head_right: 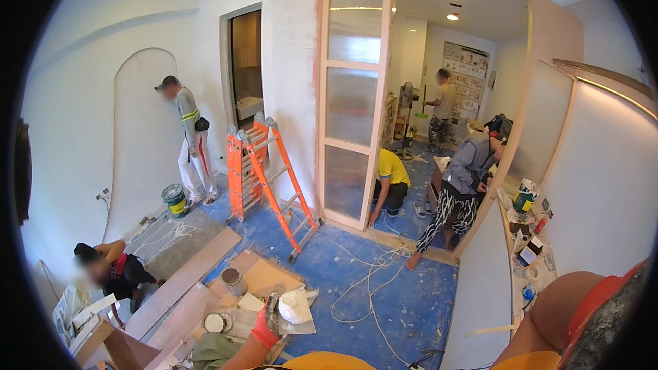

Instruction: The person applies plaster to a wall using a trowel and hawk, smoothing the surface to cover imperfections. They climb a ladder to reach higher sections, scoop plaster from a board on the floor, and work on a wall section near a curved light fixture.

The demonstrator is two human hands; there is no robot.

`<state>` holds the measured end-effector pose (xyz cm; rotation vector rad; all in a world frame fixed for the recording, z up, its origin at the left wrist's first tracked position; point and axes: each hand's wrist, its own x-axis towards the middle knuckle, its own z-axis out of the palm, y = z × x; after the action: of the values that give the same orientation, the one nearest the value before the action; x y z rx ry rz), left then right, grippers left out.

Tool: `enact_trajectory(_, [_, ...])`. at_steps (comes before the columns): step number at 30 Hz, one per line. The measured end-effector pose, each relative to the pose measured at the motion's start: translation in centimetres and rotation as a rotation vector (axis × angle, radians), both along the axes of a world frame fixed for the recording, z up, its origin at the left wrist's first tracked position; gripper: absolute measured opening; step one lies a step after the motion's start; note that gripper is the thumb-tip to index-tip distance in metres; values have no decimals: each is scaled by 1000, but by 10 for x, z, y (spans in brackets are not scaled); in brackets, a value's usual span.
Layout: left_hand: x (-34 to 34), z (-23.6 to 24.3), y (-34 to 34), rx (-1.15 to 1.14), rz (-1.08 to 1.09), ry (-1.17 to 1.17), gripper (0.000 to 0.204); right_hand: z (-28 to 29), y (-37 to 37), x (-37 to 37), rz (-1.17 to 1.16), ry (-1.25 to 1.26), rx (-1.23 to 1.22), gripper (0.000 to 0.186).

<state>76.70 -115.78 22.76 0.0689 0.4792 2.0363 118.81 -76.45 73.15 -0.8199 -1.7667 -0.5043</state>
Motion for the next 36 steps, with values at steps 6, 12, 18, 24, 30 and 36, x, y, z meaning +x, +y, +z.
enact_trajectory(6, [-24, -1, -52, -195, 137, 176, 70, 0, 27, -29, -36, -2, -55, 32])
enact_trajectory(12, [-25, -29, -65, -38, 185, 128, 71, 7, 35, -51, 7, 21, -21, 28])
enact_trajectory(18, [-28, -24, -43, -111, 300, 166, 76, 12, 51, -88, 109, 38, 38, 25])
enact_trajectory(24, [-18, -3, 10, 62, 239, -36, 58, -31, 25, -127, 402, 231, 252, 22])
enact_trajectory(30, [-18, 58, 59, 161, 194, 63, 51, -318, 10, -264, 1076, 445, -1050, 20])
enact_trajectory(36, [-26, 73, 100, 80, 116, 140, 48, -448, -111, -318, 1860, 369, -2559, 48])
